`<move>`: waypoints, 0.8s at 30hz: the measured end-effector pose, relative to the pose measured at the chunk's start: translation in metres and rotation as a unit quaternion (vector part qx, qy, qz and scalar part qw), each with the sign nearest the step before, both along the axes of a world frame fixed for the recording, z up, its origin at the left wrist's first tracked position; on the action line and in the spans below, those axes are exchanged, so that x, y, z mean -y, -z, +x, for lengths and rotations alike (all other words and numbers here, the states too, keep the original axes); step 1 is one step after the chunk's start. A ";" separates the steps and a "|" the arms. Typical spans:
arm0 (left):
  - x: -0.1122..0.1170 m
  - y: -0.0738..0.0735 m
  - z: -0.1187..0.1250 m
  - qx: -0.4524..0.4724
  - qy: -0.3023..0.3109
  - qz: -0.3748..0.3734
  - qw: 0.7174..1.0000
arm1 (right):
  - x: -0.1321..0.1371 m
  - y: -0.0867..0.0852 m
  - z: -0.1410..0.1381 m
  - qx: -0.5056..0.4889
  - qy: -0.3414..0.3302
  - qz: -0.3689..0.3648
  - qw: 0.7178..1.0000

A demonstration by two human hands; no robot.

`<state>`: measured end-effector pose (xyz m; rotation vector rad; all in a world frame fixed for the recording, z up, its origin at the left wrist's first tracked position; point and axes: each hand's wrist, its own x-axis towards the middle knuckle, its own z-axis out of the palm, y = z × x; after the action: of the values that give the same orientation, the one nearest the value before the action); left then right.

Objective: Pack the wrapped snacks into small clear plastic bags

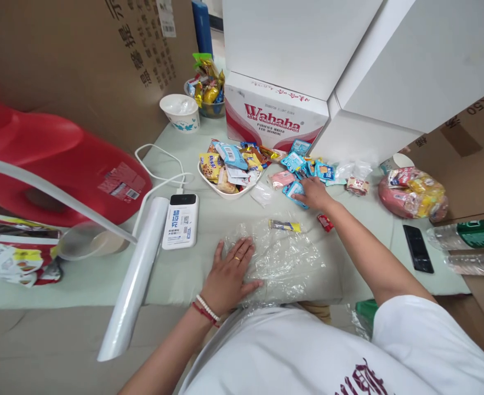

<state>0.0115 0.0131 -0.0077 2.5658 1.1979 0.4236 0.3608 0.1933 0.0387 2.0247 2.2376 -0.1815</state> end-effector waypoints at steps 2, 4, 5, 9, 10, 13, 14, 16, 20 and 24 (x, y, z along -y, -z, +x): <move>0.000 0.000 0.000 -0.002 0.001 0.000 1.000 | 0.005 -0.001 -0.003 -0.007 -0.003 0.010 1.000; 0.000 -0.001 0.001 -0.005 0.001 0.000 1.000 | 0.008 -0.002 -0.006 -0.021 0.005 0.013 1.000; 0.000 -0.001 0.001 -0.006 0.002 0.000 1.000 | 0.011 -0.002 -0.007 -0.037 0.017 0.011 0.999; 0.001 -0.001 0.002 -0.010 -0.005 0.008 1.000 | 0.027 -0.011 -0.012 -0.079 0.057 -0.003 0.995; 0.001 -0.001 0.002 -0.010 -0.009 0.008 1.000 | 0.033 -0.014 -0.012 -0.061 0.054 -0.005 0.997; 0.002 0.000 0.003 -0.011 -0.015 0.003 1.000 | 0.050 -0.024 -0.012 0.018 0.046 0.031 0.998; 0.002 -0.001 0.003 -0.013 -0.015 0.003 1.000 | 0.054 -0.026 -0.011 0.035 0.047 0.050 0.997; 0.002 -0.002 0.004 -0.017 -0.016 0.003 1.000 | 0.059 -0.026 -0.011 0.058 0.051 0.064 0.995; 0.003 -0.006 0.006 -0.022 -0.025 0.001 0.999 | 0.062 -0.023 -0.005 0.056 0.046 0.007 0.997; 0.005 -0.007 0.008 -0.024 -0.029 -0.002 0.999 | 0.072 -0.042 0.001 -0.044 0.048 0.090 0.994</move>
<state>0.0194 0.0084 -0.0003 2.5562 1.2919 0.3727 0.3621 0.1212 0.0804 2.2613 2.2842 -0.0796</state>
